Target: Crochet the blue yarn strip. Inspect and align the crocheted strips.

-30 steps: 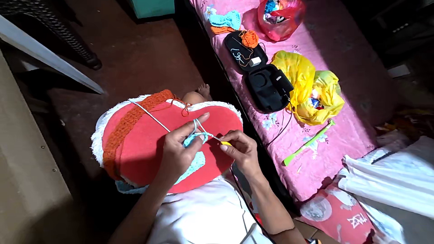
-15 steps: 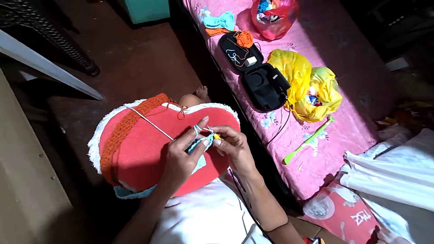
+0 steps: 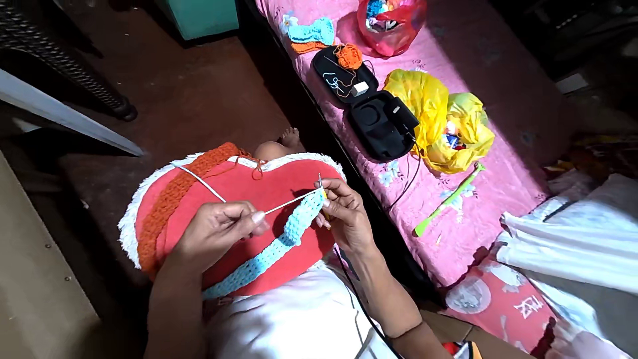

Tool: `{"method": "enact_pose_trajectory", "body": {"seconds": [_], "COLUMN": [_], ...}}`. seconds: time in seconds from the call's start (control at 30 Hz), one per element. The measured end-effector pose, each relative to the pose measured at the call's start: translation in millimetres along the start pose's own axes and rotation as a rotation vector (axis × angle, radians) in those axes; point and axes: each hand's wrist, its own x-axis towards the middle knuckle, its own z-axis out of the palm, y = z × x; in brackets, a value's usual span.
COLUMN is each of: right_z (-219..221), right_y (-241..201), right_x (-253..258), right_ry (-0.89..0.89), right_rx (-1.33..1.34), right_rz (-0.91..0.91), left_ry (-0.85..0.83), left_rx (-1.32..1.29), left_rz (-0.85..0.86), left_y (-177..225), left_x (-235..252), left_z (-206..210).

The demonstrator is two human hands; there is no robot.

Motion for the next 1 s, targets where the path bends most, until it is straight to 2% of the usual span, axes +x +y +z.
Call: {"method": "enact_pose_trajectory", "body": {"seconds": [0.13, 0.23, 0.4, 0.53, 0.73, 0.87, 1.0], "right_z": [-1.5, -3.8, -5.3, -13.6, -25.7, -38.4, -44.8], "right_y": [1.3, 3.3, 3.6, 10.9, 17.5, 23.1, 21.7], "right_x": [-4.7, -8.7, -13.4, -18.4, -20.8, -16.5, -14.8], "right_ry": [-0.062, -0.088, -0.017, 0.022, 0.036, -0.056, -0.118], "right_rx": [-0.011, -0.049, -0.34, -0.624, -0.693, -1.034, -1.234], "right_rz": [-0.023, -0.053, -0.141, -0.215, -0.166, -0.358, -0.494], "left_ry": [-0.136, -0.037, 0.186, 0.37, 0.38, 0.387, 0.432], "left_rx": [-0.312, -0.436, -0.133, 0.104, 0.197, 0.224, 0.384], "left_rz": [0.133, 0.154, -0.041, -0.052, -0.161, -0.232, -0.263], "left_y": [-2.4, -0.5, 5.4, -2.6, -4.0, -0.9, -0.4], "left_x": [2.4, 11.9, 18.1, 18.3, 21.7, 25.9, 26.1], "left_z": [-6.5, 18.3, 70.1, 81.8, 81.8, 81.0, 87.4]}}
